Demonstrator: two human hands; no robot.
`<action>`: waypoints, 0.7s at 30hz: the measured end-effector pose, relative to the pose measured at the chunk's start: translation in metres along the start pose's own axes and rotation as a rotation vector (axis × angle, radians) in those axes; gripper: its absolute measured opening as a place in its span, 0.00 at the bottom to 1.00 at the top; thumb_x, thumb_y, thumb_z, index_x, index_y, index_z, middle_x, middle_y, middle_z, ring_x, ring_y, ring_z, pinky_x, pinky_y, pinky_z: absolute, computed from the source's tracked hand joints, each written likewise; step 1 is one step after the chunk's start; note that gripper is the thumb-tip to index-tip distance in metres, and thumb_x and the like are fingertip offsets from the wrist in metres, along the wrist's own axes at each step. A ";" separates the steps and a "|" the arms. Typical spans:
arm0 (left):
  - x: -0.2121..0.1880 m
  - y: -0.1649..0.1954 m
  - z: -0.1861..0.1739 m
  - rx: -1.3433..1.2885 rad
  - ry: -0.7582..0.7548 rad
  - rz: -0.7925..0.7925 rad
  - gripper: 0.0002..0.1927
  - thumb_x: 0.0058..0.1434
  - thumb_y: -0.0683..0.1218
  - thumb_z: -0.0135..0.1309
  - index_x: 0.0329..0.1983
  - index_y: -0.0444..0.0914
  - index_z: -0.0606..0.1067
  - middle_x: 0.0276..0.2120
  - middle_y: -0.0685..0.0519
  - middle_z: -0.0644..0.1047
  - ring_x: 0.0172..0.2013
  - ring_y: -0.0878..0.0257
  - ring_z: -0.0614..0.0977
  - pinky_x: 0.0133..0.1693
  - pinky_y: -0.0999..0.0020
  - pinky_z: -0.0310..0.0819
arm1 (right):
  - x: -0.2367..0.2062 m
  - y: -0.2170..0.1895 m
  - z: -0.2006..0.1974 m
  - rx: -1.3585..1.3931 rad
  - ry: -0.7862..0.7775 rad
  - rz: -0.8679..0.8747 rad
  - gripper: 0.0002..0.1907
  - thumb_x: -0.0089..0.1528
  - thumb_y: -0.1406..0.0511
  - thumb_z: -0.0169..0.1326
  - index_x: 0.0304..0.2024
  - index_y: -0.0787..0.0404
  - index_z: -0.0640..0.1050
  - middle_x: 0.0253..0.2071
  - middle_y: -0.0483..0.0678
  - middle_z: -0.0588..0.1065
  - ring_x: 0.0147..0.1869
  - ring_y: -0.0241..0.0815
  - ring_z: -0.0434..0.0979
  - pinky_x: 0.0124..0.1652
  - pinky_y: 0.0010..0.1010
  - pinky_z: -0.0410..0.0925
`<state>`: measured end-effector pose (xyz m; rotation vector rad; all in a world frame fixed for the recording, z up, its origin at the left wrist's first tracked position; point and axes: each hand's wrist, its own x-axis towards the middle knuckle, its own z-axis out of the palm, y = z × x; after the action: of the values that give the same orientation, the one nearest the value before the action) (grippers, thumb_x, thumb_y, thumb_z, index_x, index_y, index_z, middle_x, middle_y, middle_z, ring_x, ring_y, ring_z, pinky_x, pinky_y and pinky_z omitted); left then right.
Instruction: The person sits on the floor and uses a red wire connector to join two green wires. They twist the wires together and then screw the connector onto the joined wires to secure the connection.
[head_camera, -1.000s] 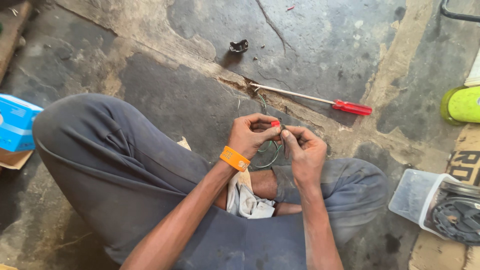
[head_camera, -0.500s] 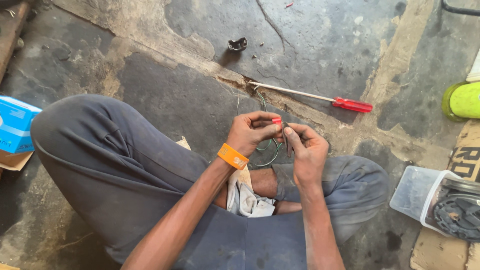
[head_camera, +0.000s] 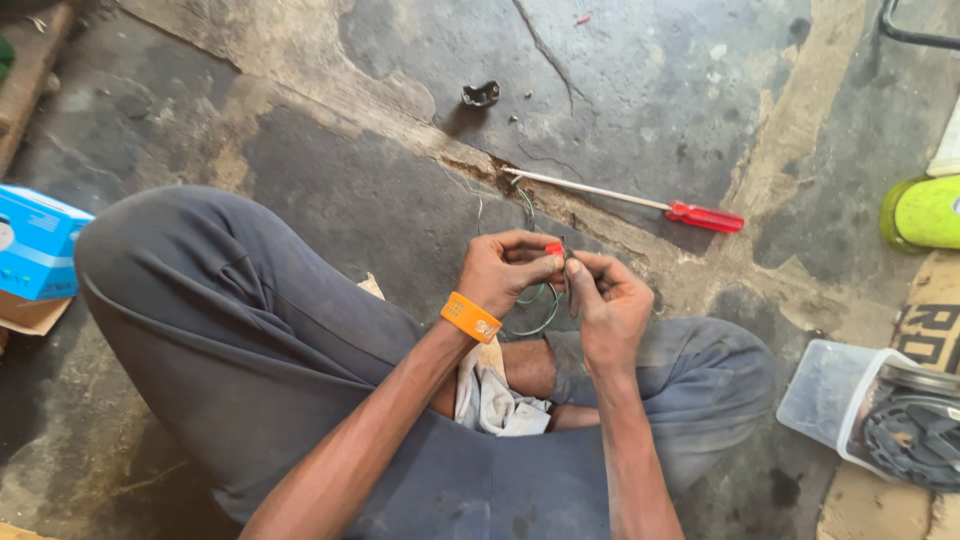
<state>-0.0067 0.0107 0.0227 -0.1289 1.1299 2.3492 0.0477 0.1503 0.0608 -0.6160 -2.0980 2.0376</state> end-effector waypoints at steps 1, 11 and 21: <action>0.000 0.000 0.000 -0.017 0.000 -0.008 0.13 0.57 0.37 0.64 0.45 0.27 0.79 0.37 0.45 0.84 0.36 0.62 0.86 0.41 0.67 0.85 | 0.000 0.000 0.000 0.011 -0.001 -0.001 0.06 0.65 0.73 0.57 0.44 0.71 0.81 0.33 0.47 0.80 0.31 0.28 0.76 0.28 0.17 0.64; 0.004 -0.001 -0.006 0.042 0.013 -0.020 0.14 0.57 0.37 0.64 0.46 0.28 0.79 0.37 0.45 0.84 0.36 0.62 0.86 0.41 0.69 0.84 | -0.001 0.000 0.001 0.010 -0.025 0.027 0.06 0.65 0.72 0.57 0.44 0.70 0.81 0.35 0.47 0.81 0.33 0.27 0.76 0.29 0.16 0.63; 0.006 -0.006 -0.010 0.123 0.019 0.038 0.14 0.57 0.37 0.65 0.46 0.28 0.80 0.38 0.47 0.83 0.38 0.65 0.85 0.43 0.70 0.83 | -0.001 0.001 0.003 0.012 -0.012 0.037 0.07 0.66 0.72 0.58 0.45 0.70 0.81 0.33 0.47 0.81 0.30 0.26 0.73 0.27 0.16 0.60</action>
<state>-0.0105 0.0089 0.0106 -0.0870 1.2929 2.3081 0.0480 0.1471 0.0597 -0.6465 -2.0946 2.0769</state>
